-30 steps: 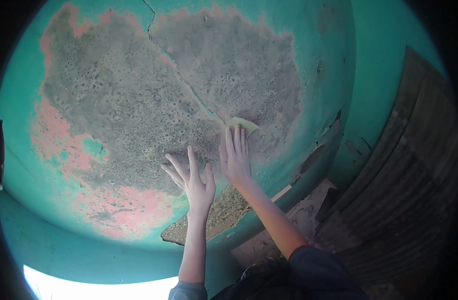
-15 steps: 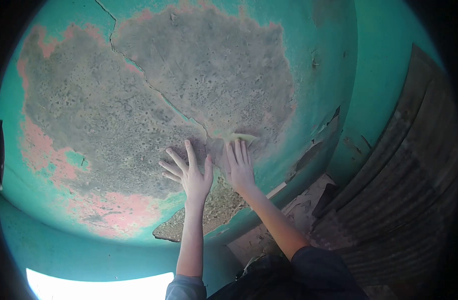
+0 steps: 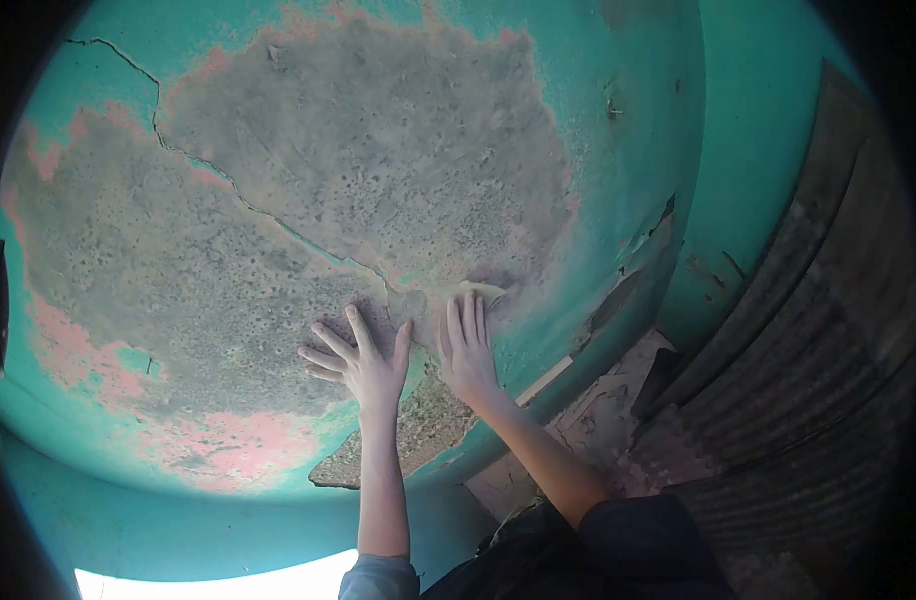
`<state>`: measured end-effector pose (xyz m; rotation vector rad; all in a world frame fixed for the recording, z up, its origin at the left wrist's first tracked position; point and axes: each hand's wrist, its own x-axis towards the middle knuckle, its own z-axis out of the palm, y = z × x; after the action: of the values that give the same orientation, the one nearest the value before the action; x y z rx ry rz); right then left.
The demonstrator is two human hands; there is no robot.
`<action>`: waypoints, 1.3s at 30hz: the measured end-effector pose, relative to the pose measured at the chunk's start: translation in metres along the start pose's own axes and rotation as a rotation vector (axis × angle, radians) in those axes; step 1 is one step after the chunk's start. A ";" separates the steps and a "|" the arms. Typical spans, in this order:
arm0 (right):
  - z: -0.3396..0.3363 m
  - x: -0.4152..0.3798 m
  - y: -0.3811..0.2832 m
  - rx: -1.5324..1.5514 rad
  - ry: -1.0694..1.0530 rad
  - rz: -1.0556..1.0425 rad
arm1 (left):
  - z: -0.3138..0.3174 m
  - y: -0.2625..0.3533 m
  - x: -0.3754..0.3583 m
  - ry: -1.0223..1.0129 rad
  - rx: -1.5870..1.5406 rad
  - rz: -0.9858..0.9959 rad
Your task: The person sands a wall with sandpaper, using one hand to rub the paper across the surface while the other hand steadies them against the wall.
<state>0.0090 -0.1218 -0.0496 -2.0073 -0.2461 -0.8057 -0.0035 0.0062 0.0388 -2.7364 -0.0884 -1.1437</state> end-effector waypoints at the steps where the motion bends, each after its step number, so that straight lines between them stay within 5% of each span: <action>1: -0.001 -0.002 0.003 0.000 0.003 0.006 | 0.000 -0.001 -0.001 -0.002 0.000 0.007; 3: -0.006 -0.002 0.012 -0.067 -0.056 -0.018 | 0.001 -0.002 0.000 0.000 0.011 0.006; 10: -0.064 0.101 0.009 -0.027 0.238 0.007 | 0.010 -0.005 -0.003 0.094 0.040 0.047; 16: 0.008 -0.020 0.018 -0.073 -0.074 -0.061 | 0.008 -0.005 -0.003 0.058 0.019 0.035; 24: -0.054 0.093 -0.001 0.105 0.245 0.035 | 0.006 -0.034 -0.034 -0.118 -0.014 -0.012; 29: 0.027 -0.033 -0.017 0.068 -0.018 -0.041 | 0.018 -0.067 -0.060 0.034 -0.033 0.008; 39: 0.019 0.016 -0.070 -0.004 0.129 0.025 | -0.014 -0.157 -0.088 0.106 -0.163 -0.139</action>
<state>-0.0026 -0.0699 0.0021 -1.9501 -0.1453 -0.9165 -0.0949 0.1595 0.0076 -2.8423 -0.1812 -1.3883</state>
